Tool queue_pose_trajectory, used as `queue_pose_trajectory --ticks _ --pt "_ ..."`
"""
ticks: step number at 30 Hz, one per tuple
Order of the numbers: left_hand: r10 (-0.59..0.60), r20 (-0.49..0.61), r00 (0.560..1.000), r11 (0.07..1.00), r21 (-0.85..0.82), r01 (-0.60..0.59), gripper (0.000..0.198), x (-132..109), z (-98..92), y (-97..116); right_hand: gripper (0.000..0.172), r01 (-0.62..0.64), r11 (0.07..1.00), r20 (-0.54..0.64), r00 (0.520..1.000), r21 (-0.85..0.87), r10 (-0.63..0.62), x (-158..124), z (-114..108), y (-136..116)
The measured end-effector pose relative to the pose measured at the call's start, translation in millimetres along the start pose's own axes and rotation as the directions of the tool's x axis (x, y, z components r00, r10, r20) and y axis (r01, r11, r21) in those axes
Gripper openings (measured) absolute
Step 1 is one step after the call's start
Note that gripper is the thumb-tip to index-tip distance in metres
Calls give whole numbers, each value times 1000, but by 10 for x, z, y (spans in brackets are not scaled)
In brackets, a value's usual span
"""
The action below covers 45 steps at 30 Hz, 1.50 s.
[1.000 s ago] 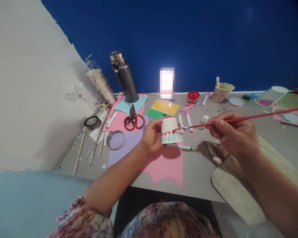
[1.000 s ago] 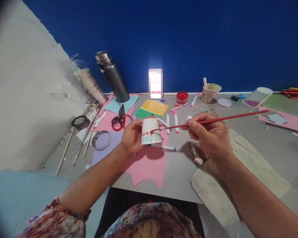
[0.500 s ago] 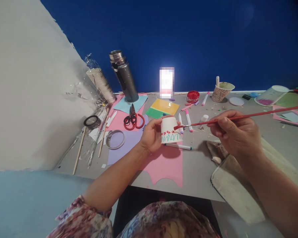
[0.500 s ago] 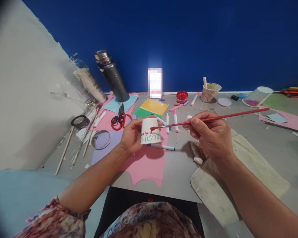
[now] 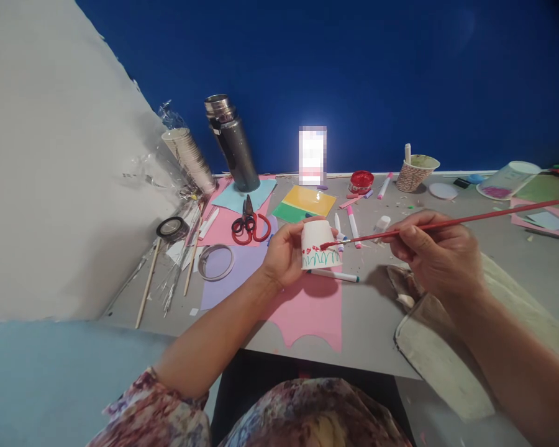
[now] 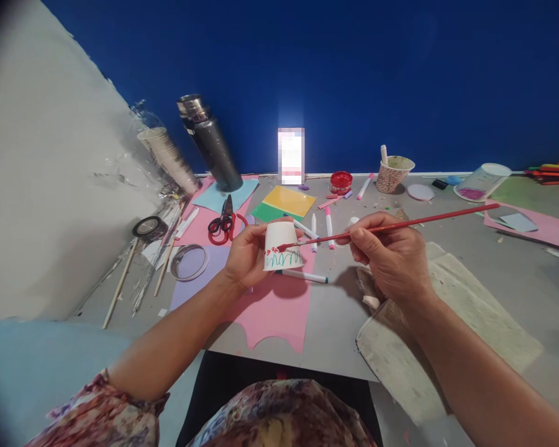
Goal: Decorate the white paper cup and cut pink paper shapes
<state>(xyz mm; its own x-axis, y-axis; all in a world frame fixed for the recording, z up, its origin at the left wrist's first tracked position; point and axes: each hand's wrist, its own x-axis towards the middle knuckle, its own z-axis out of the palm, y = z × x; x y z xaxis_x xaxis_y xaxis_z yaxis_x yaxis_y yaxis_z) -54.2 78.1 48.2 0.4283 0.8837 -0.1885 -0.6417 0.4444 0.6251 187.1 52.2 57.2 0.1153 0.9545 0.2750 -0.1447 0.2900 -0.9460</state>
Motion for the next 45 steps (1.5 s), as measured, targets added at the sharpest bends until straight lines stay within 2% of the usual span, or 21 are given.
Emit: queue_pose_trajectory --ticks 8,18,26,40,45 --pt "-11 -46 999 1000 -8 10 35 -3 29 7 25 -16 999 -20 1000 37 17 17 -28 -27" --pt "-9 -22 1000 1000 -28 9 32 -13 23 10 23 -18 999 6 1000 -34 19 -2 -28 -2" --pt "-30 -29 999 999 -38 29 35 -4 10 14 22 5 997 4 1000 74 -5 37 -42 5" --pt "-30 -9 1000 997 -65 29 42 -17 3 42 25 -15 999 37 999 51 14 36 -66 26" --pt "-35 -31 999 997 -65 33 42 -23 22 58 27 -41 999 63 997 30 39 27 -58 43"
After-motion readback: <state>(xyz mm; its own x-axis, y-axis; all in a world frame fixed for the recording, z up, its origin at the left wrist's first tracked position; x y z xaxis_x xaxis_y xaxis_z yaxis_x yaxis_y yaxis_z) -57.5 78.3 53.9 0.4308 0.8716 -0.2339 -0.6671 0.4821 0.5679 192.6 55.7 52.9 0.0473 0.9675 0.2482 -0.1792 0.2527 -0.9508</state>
